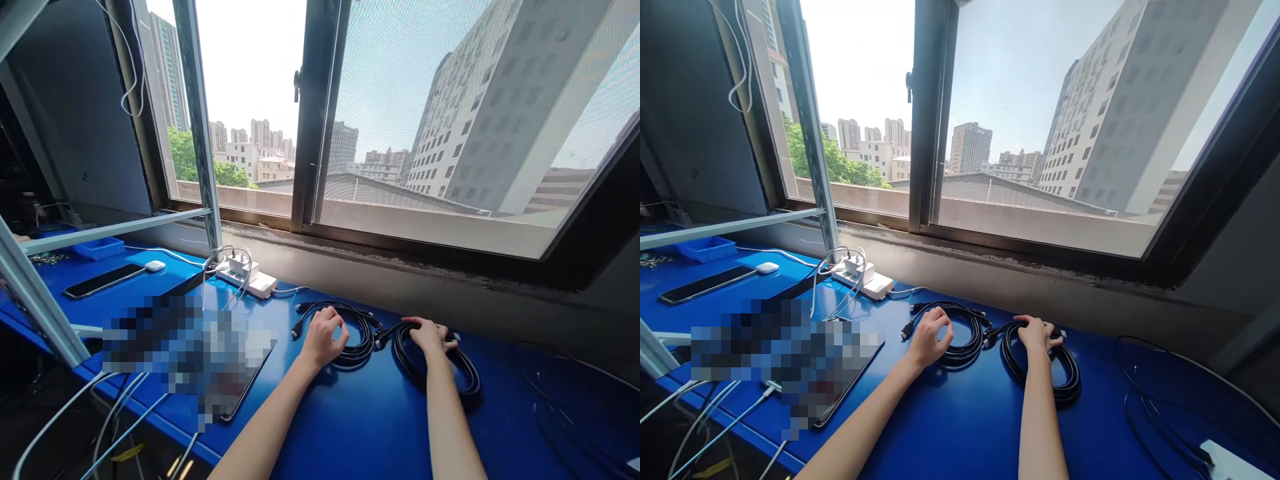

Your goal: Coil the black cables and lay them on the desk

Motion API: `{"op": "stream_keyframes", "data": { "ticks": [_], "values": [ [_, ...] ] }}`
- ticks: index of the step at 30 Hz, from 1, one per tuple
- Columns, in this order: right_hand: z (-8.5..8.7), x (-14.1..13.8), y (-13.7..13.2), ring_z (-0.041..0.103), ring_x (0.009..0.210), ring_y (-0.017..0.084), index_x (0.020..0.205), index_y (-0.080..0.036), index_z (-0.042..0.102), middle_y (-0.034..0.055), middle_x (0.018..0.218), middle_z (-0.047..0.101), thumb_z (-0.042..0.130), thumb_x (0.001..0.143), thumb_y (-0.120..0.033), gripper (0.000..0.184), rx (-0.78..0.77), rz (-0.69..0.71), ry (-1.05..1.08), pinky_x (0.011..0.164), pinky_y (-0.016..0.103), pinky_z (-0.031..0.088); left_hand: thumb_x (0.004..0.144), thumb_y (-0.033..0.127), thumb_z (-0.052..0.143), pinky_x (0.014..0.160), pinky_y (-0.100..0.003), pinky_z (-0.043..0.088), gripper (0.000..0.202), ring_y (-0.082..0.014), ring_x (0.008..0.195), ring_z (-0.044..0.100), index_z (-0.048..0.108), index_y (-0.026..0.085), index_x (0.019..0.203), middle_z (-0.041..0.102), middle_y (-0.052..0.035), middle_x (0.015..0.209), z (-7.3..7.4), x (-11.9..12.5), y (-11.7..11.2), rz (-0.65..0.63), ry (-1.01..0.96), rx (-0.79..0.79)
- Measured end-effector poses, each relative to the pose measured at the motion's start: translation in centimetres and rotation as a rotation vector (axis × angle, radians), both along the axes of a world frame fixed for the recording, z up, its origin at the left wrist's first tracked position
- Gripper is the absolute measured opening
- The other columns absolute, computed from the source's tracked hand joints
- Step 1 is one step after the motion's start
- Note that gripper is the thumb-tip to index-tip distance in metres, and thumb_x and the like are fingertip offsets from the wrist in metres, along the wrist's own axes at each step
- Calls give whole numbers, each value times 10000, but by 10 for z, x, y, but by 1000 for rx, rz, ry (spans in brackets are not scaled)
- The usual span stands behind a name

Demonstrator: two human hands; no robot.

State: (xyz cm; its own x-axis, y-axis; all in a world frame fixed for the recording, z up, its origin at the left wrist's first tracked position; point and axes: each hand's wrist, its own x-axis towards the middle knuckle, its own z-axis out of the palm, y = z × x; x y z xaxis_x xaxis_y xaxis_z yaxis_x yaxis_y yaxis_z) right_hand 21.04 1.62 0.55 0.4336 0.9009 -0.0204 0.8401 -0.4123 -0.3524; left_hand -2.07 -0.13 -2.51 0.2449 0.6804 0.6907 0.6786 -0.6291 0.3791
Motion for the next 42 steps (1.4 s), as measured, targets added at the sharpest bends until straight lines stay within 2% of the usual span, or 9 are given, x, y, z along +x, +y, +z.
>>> {"op": "stream_keyframes", "data": {
  "ticks": [6, 12, 19, 26, 29, 33, 37, 40, 42],
  "values": [
    [-4, -6, 3, 369, 1256, 395, 1016, -370, 737, 111, 1014, 683, 539, 758, -149, 394, 47, -52, 35, 944, 636, 290, 779, 128, 477, 684, -303, 461, 178, -157, 700, 549, 510, 213, 626, 567, -31, 725, 1, 0, 2, -2, 36, -1],
    [1, -9, -3, 366, 1281, 338, 1005, -352, 730, 61, 1059, 694, 476, 758, -102, 433, 89, -119, 96, 988, 540, 309, 793, 150, 474, 711, -302, 455, 182, -155, 714, 550, 510, 213, 627, 565, -27, 736, 5, 0, 2, 9, 31, 3],
    [30, -14, -13, 452, 1231, 307, 1063, -278, 729, 51, 1073, 703, 427, 723, -42, 511, 169, -188, 151, 977, 447, 368, 804, 156, 457, 706, -300, 441, 202, -160, 717, 553, 498, 209, 613, 564, -31, 738, 3, 1, 2, 6, 60, -32],
    [70, 0, -33, 496, 1193, 319, 1053, -247, 747, 56, 1074, 704, 439, 754, -58, 469, 326, -270, 150, 892, 367, 437, 817, 166, 441, 712, -299, 437, 205, -161, 709, 549, 518, 205, 631, 554, -35, 736, 3, 3, 1, -30, 88, -52],
    [87, 8, -47, 529, 1141, 326, 1003, -201, 765, 92, 995, 715, 450, 745, -44, 437, 430, -300, 124, 882, 354, 439, 816, 154, 427, 699, -299, 440, 209, -162, 699, 547, 525, 200, 637, 558, -39, 735, 2, 3, 1, -34, 94, -29],
    [112, 9, -68, 588, 1012, 332, 1034, -132, 748, 115, 862, 709, 472, 716, -43, 430, 595, -352, 98, 832, 360, 452, 817, 141, 418, 676, -288, 441, 213, -154, 680, 546, 513, 196, 633, 561, -36, 726, 1, 3, 0, -40, 94, 14],
    [132, 3, -82, 634, 843, 325, 821, -103, 763, 116, 756, 696, 519, 588, -58, 341, 955, -422, 191, 774, 386, 464, 821, 139, 404, 672, -290, 453, 218, -151, 664, 547, 507, 194, 636, 558, -31, 711, 0, 2, 1, -14, 83, 43],
    [136, 2, -86, 642, 773, 326, 651, -142, 723, 117, 668, 671, 530, 530, -162, 229, 1177, -336, 263, 749, 419, 474, 819, 141, 403, 669, -294, 461, 214, -154, 663, 556, 508, 194, 640, 572, -35, 720, -1, 1, 2, 1, 79, 43],
    [136, 2, -87, 643, 717, 320, 601, -180, 692, 115, 637, 662, 503, 528, -257, 216, 1301, -182, 206, 709, 445, 486, 815, 139, 404, 672, -297, 465, 211, -158, 671, 566, 509, 194, 641, 579, -38, 724, -2, 1, 2, 8, 82, 37]
  ]
}}
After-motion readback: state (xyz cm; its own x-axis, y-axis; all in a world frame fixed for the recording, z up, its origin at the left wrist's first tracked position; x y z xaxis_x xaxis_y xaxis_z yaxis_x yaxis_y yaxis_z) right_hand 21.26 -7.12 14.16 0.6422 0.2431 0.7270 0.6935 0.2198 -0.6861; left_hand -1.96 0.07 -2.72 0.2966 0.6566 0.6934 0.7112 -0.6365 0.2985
